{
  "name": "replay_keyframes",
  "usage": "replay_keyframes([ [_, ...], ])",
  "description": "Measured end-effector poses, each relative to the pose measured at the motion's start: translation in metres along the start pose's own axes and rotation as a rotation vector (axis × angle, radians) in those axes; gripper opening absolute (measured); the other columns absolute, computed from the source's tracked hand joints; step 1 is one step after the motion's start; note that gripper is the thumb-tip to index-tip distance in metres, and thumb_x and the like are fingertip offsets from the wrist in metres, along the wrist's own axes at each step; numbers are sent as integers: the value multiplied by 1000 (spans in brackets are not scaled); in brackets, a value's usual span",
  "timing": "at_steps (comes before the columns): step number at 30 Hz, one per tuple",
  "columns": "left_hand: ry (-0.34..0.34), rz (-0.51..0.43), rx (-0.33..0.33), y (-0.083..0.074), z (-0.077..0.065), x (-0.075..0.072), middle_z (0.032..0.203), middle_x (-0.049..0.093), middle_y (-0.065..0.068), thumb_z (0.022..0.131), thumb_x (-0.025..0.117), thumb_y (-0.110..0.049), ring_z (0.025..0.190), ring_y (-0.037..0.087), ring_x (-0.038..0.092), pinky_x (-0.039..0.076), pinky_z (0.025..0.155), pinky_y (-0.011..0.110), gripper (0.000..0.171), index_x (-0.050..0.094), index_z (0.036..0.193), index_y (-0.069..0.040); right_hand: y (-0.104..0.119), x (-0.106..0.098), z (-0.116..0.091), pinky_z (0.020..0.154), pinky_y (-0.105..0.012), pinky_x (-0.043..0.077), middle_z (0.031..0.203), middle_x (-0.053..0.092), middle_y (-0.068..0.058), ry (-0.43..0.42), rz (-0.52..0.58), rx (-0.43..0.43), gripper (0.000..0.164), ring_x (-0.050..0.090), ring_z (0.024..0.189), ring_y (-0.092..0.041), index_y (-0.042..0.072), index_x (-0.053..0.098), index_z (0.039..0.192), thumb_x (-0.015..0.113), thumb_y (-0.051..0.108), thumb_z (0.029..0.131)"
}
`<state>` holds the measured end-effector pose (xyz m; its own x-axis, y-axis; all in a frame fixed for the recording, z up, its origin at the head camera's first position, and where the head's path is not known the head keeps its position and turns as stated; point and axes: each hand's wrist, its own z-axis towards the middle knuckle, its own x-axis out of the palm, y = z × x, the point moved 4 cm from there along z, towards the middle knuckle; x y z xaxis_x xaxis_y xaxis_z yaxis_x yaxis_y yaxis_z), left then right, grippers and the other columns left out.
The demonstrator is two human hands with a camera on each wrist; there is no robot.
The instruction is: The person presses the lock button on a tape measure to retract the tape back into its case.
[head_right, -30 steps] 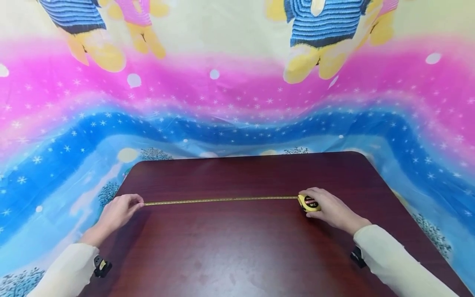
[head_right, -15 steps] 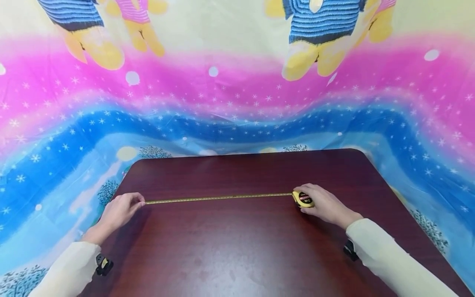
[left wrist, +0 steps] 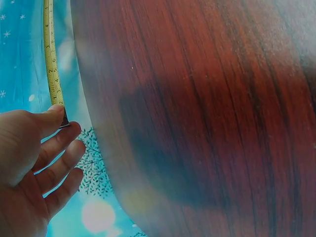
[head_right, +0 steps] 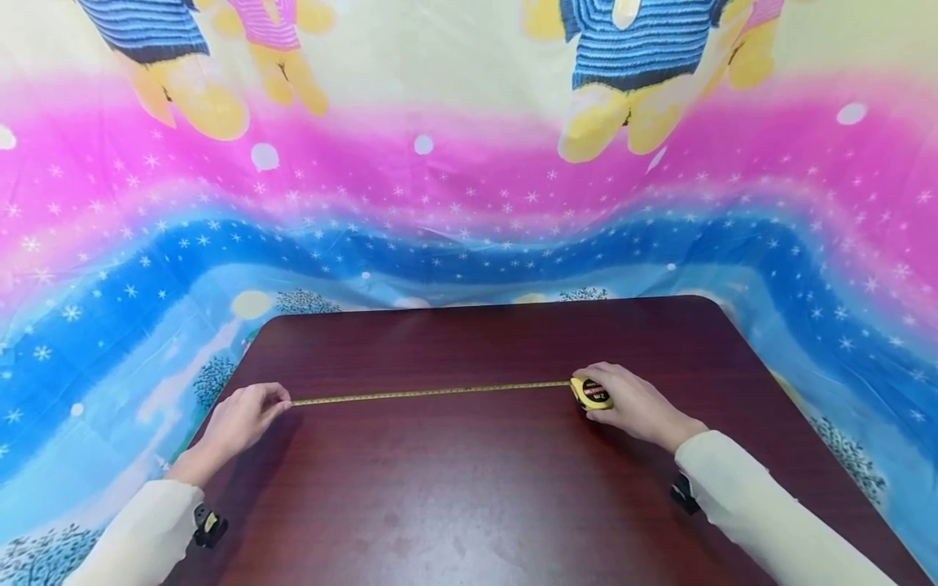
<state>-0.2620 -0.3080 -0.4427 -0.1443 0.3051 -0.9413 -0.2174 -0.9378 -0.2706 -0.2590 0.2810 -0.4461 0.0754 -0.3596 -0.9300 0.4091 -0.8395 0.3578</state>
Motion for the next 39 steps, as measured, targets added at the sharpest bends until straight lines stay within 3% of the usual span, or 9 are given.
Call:
replay_keyframes([
  [15,-10,-22,31,-12,7,3,84,74,0,95,70,-15,71,17,64,52,64,47,6,72,89,-16,4,4,5,100,-56,51,138,59,-14,2,7,2,67,57,123,-33,15,55,142,85,22,82],
  [33,9,-26,13,-13,9,14,81,73,-3,95,71,-18,67,11,61,51,64,43,6,72,89,-17,6,10,12,101,-56,51,138,59,-14,9,10,-10,67,57,123,-33,14,54,143,84,23,84],
  [39,-14,-26,18,-12,9,12,81,73,-2,94,71,-18,68,13,62,52,65,44,6,72,89,-17,9,11,15,100,-56,51,138,59,-14,9,9,-17,67,57,123,-33,14,54,143,84,23,83],
])
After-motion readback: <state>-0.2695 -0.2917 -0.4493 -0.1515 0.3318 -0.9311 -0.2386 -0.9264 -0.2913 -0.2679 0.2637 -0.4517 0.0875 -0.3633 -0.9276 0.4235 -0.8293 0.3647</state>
